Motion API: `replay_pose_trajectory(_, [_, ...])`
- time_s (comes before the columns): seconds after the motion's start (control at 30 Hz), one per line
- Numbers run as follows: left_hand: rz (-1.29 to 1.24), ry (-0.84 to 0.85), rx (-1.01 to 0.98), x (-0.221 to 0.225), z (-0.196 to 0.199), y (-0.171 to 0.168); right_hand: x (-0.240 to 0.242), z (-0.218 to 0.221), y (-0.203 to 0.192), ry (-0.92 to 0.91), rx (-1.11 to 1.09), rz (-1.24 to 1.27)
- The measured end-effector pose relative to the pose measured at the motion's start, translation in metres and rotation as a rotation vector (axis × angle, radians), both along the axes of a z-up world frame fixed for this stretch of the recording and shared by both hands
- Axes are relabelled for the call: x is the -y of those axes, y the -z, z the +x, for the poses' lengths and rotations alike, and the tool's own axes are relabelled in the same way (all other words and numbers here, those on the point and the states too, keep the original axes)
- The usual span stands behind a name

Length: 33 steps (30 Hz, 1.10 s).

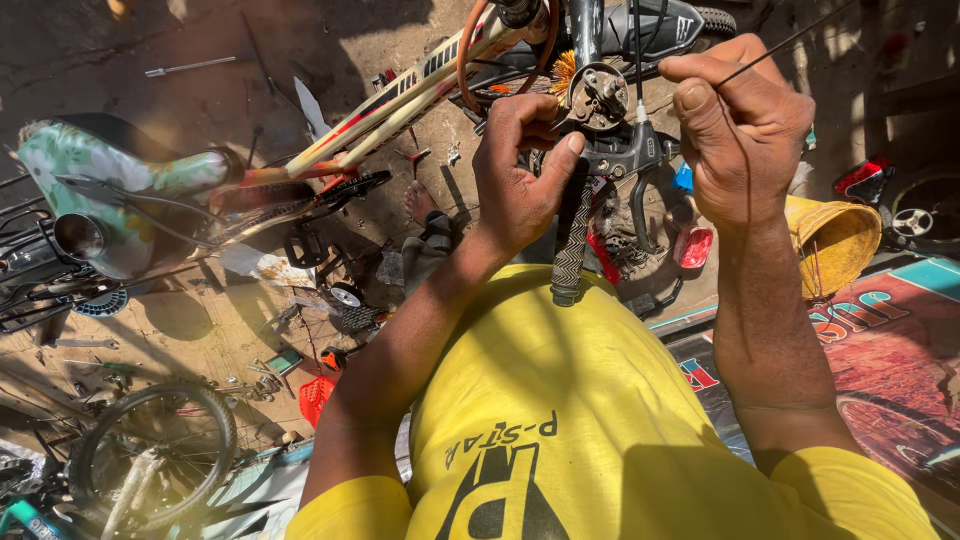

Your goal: The person repairs a bicycle handlebar component by pulling a cable through a metal guide and using pliers to adjust the assembly.

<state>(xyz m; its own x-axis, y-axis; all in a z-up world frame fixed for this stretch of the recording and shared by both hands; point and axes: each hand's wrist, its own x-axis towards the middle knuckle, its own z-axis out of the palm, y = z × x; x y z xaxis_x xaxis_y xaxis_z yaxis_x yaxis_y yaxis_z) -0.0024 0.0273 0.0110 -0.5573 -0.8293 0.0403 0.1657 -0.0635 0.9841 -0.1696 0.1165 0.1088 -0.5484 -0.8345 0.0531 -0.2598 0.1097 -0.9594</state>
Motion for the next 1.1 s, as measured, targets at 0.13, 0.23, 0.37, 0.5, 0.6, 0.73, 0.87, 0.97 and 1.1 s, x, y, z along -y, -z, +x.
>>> replay_pose_trajectory(0.13, [-0.041, 0.020, -0.004, 0.005, -0.005, -0.002, 0.000, 0.004, 0.009, 0.026, 0.013, 0.032])
replay_pose_trajectory(0.23, [-0.097, 0.061, 0.006, 0.008, -0.007, -0.003, 0.002, 0.003, 0.007, -0.009, 0.131, 0.027])
replay_pose_trajectory(0.37, [-0.109, 0.061, 0.028, 0.011, -0.012, -0.006, 0.007, 0.004, 0.009, -0.020, -0.240, 0.038])
replay_pose_trajectory(0.5, [-0.117, 0.059, 0.062, 0.012, -0.015, -0.005, 0.006, 0.008, 0.016, 0.032, -0.354, -0.015])
replay_pose_trajectory(0.6, [-0.112, 0.059, 0.062, 0.013, -0.015, -0.005, 0.004, 0.011, 0.018, 0.000, -0.425, 0.007])
replay_pose_trajectory(0.73, [-0.095, 0.068, 0.053, 0.016, -0.015, -0.006, 0.007, 0.015, 0.023, 0.000, -0.386, 0.034])
replay_pose_trajectory(0.87, [-0.119, 0.062, 0.052, 0.017, -0.017, -0.006, 0.009, 0.014, 0.027, -0.026, -0.419, 0.080])
replay_pose_trajectory(0.97, [-0.105, 0.063, 0.045, 0.015, -0.016, -0.004, 0.007, 0.016, 0.028, -0.015, -0.445, 0.083])
replay_pose_trajectory(1.1, [-0.118, 0.060, 0.057, 0.015, -0.016, -0.002, 0.010, 0.017, 0.031, -0.022, -0.441, 0.064])
